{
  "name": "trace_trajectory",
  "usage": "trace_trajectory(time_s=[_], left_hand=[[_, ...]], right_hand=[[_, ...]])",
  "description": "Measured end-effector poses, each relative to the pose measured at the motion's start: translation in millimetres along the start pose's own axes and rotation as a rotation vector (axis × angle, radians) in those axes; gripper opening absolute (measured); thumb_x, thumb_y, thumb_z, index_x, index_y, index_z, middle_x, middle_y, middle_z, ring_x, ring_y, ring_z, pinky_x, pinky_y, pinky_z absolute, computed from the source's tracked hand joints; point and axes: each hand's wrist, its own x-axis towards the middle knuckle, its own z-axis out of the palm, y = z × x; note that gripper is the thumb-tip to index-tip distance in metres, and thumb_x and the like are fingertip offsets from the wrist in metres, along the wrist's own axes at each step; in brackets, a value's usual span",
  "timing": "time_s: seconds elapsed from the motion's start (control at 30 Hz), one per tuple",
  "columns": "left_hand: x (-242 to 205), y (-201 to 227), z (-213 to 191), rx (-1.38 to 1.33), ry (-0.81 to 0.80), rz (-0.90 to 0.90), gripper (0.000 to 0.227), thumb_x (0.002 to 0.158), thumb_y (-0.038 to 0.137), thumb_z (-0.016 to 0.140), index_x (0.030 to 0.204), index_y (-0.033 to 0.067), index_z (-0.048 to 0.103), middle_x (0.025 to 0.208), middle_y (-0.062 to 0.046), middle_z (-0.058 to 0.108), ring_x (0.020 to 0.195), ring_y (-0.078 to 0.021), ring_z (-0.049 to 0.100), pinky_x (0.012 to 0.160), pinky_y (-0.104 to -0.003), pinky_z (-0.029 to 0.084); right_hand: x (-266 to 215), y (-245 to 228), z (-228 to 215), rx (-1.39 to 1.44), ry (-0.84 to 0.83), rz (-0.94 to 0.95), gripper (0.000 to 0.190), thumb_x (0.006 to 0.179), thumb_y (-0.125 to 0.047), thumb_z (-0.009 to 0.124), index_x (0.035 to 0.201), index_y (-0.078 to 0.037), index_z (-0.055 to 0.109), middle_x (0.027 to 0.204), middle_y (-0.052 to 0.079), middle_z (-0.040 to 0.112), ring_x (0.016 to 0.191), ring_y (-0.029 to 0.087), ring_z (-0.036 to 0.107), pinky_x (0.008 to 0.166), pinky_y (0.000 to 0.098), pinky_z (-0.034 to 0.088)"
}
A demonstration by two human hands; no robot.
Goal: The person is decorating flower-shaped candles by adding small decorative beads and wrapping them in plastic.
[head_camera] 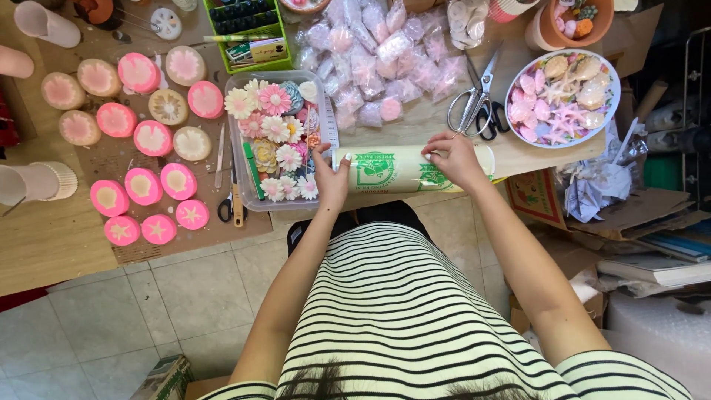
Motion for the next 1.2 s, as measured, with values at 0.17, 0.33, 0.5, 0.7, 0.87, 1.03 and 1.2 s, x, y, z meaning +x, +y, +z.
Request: trace_trajectory(time_s=[0.17, 0.33, 0.5, 0.7, 0.87, 1.03, 1.2], left_hand=[[-6, 13, -4, 0.029, -0.005, -0.049, 0.054, 0.093, 0.017, 0.075, 0.135, 0.0124, 0.042, 0.09, -0.014, 0.071, 0.075, -0.0259, 0.066, 0.071, -0.037, 0.052], [-6, 1, -4, -0.043, 0.001, 0.058, 0.054, 0.093, 0.018, 0.073, 0.136, 0.0121, 0.04, 0.092, -0.012, 0.072, 0.08, -0.0213, 0.07, 0.072, -0.035, 0.053], [-9, 7, -5, 0.069, -0.003, -0.008, 0.052, 0.094, 0.018, 0.074, 0.136, 0.0119, 0.043, 0.085, -0.016, 0.067, 0.075, -0.0261, 0.065, 0.069, -0.038, 0.051], [-7, 3, -5, 0.024, -0.015, 0.02, 0.052, 0.093, 0.019, 0.074, 0.135, 0.0121, 0.043, 0.088, -0.014, 0.07, 0.076, -0.0236, 0.067, 0.069, -0.036, 0.052], [-8, 5, -6, 0.017, -0.021, 0.021, 0.053, 0.093, 0.018, 0.074, 0.135, 0.0117, 0.042, 0.088, -0.014, 0.071, 0.076, -0.0236, 0.068, 0.07, -0.036, 0.052], [-8, 6, -6, -0.057, -0.038, 0.032, 0.052, 0.094, 0.017, 0.072, 0.135, 0.011, 0.041, 0.093, -0.013, 0.073, 0.083, -0.0222, 0.069, 0.075, -0.035, 0.053], [-6, 7, -5, -0.022, -0.028, 0.044, 0.055, 0.093, 0.016, 0.075, 0.135, 0.0101, 0.041, 0.093, -0.012, 0.071, 0.082, -0.0221, 0.068, 0.075, -0.035, 0.052]], right_hand=[[-12, -4, 3, 0.031, 0.08, -0.04, 0.019, 0.08, 0.0, 0.075, 0.094, -0.011, 0.08, 0.109, 0.007, 0.07, 0.104, 0.025, 0.067, 0.089, 0.0355, 0.054], [-12, -1, -1, 0.066, 0.076, -0.013, 0.02, 0.081, 0.004, 0.073, 0.093, -0.011, 0.079, 0.114, 0.005, 0.07, 0.096, 0.023, 0.069, 0.082, 0.0337, 0.055], [1, 5, -17, 0.105, -0.154, -0.004, 0.019, 0.079, 0.004, 0.071, 0.09, -0.01, 0.077, 0.112, 0.005, 0.069, 0.095, 0.02, 0.072, 0.084, 0.0313, 0.059], [24, -45, -31, -0.375, -0.28, -0.281, 0.013, 0.081, -0.011, 0.072, 0.092, -0.006, 0.078, 0.098, 0.011, 0.073, 0.092, 0.033, 0.07, 0.078, 0.0446, 0.056], [40, -31, -8, -0.67, -0.375, -0.356, 0.01, 0.078, -0.01, 0.067, 0.08, -0.005, 0.076, 0.091, 0.013, 0.073, 0.087, 0.035, 0.071, 0.074, 0.0466, 0.057], [42, -33, 4, -0.866, -0.38, -0.505, 0.007, 0.072, -0.009, 0.069, 0.072, -0.004, 0.074, 0.084, 0.015, 0.073, 0.08, 0.034, 0.072, 0.066, 0.045, 0.058], [37, -37, 1, -0.857, -0.308, -0.585, 0.008, 0.072, -0.013, 0.071, 0.071, -0.005, 0.07, 0.08, 0.013, 0.072, 0.077, 0.032, 0.071, 0.066, 0.0443, 0.056]])
